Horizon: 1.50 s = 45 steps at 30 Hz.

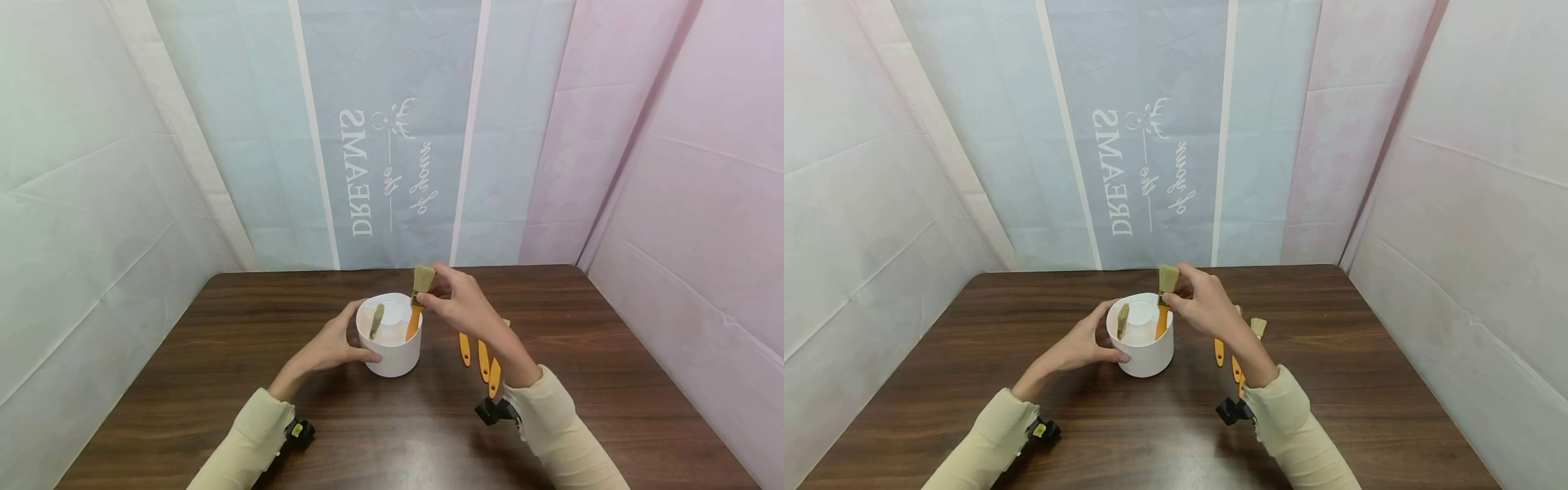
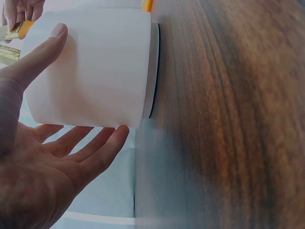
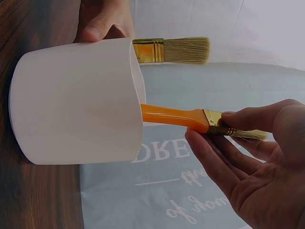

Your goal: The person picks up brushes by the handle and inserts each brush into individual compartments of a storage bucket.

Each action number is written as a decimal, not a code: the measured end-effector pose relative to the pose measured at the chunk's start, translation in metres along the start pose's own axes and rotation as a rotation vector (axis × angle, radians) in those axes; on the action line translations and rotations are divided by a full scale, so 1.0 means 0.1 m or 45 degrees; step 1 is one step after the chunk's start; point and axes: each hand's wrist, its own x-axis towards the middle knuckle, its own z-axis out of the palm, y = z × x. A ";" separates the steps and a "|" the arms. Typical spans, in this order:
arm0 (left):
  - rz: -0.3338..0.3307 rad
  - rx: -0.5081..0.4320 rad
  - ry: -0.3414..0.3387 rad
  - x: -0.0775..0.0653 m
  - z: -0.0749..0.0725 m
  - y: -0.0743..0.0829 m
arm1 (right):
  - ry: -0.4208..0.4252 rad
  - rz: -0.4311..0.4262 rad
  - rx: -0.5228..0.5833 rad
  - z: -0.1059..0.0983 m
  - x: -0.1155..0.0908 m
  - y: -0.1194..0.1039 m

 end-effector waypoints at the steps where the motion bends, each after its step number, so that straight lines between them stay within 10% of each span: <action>1: -0.002 0.001 0.002 0.00 0.00 0.00 | -0.001 -0.001 -0.002 0.00 0.00 0.00; 45: 0.007 0.007 0.011 0.01 0.00 -0.03 | -0.128 0.020 -0.031 0.00 0.00 0.03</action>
